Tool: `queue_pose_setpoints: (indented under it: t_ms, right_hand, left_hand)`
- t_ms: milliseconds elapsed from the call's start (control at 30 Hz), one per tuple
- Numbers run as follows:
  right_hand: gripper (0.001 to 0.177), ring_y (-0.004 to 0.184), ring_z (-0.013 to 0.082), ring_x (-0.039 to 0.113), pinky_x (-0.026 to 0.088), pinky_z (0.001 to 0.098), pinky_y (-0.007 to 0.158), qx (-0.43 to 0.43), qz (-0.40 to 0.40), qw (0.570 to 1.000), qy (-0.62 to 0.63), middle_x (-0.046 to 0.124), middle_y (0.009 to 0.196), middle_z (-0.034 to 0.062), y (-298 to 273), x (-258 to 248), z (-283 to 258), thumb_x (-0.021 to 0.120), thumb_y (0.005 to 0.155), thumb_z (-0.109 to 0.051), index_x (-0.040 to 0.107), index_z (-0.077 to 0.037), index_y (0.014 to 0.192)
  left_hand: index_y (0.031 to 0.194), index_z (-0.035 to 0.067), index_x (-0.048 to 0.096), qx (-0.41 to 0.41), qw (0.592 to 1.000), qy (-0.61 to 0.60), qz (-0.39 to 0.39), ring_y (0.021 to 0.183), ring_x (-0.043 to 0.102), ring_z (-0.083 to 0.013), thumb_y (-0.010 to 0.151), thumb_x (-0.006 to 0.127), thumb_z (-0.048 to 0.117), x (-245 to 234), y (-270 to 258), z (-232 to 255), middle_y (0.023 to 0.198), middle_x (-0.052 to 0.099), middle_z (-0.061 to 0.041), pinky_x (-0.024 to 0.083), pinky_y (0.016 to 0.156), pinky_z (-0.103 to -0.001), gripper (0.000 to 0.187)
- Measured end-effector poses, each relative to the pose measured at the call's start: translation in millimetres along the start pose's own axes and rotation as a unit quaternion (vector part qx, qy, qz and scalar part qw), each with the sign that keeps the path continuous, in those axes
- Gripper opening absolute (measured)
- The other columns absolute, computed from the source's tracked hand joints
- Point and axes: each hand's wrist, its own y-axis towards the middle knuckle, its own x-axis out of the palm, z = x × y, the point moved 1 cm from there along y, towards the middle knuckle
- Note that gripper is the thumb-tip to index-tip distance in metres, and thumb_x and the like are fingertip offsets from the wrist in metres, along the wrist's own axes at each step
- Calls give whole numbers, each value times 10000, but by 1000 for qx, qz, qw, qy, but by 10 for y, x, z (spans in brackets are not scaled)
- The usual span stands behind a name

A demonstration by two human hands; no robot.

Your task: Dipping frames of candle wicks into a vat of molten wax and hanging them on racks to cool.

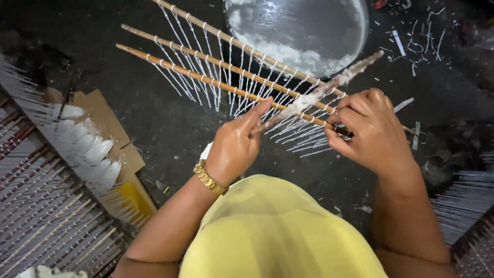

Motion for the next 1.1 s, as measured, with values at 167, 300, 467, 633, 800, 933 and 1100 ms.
queue_pose_setpoints:
  t_ms: [167,300,467,633,800,933,1100]
  right_hand:
    - [162,983,292,538,452,444,868,9,-3,1000,-26,584,1017,36,-108,30,6,815,908,-134,653,-136,906]
    - [174,975,284,545,431,420,837,5,1,1000,-13,592,1012,35,-148,11,-58,828,896,-120,655,-125,901]
    - [187,967,290,534,441,432,865,11,3,1000,-2,579,1016,43,-212,34,-125,829,886,-110,643,-127,900]
    - [168,970,293,531,437,432,867,23,-2,1000,18,575,1013,47,-238,63,-131,820,899,-136,652,-121,899]
    - [120,970,286,536,438,445,900,39,-2,999,39,583,1003,29,-256,72,-62,795,900,-148,676,-145,913]
    - [101,976,276,565,439,438,897,27,-2,999,32,602,986,30,-296,66,55,789,886,-136,691,-139,910]
    - [95,979,258,565,408,430,886,28,-7,999,43,594,974,21,-415,64,217,804,884,-153,712,-141,902]
  left_hand:
    - [1555,217,409,24,999,4,-32,731,706,-234,940,551,-49,87,42,-13,1412,689,-142,564,556,-399,685]
    - [1580,208,416,-10,999,-42,-21,495,397,-117,944,534,-82,50,118,-58,745,688,-5,294,449,-319,708]
    - [1582,126,392,-17,997,-39,-70,463,407,-135,926,469,-89,39,185,-37,657,610,-5,319,409,-316,695]
    - [1566,193,386,-33,996,-65,-57,432,365,-91,966,485,-50,-69,155,-24,1074,802,-65,324,374,-263,654]
    - [1458,133,567,-173,982,-78,1,441,369,-71,1048,466,44,-448,-26,-108,597,523,37,311,373,-249,431]
    - [1515,125,503,-101,994,-7,47,450,322,-86,1054,474,2,-431,-127,-262,828,695,-24,261,413,-293,478]
    - [1511,173,479,-80,996,1,42,432,372,-66,1002,517,-45,-259,-74,-204,1354,704,-175,326,355,-231,555]
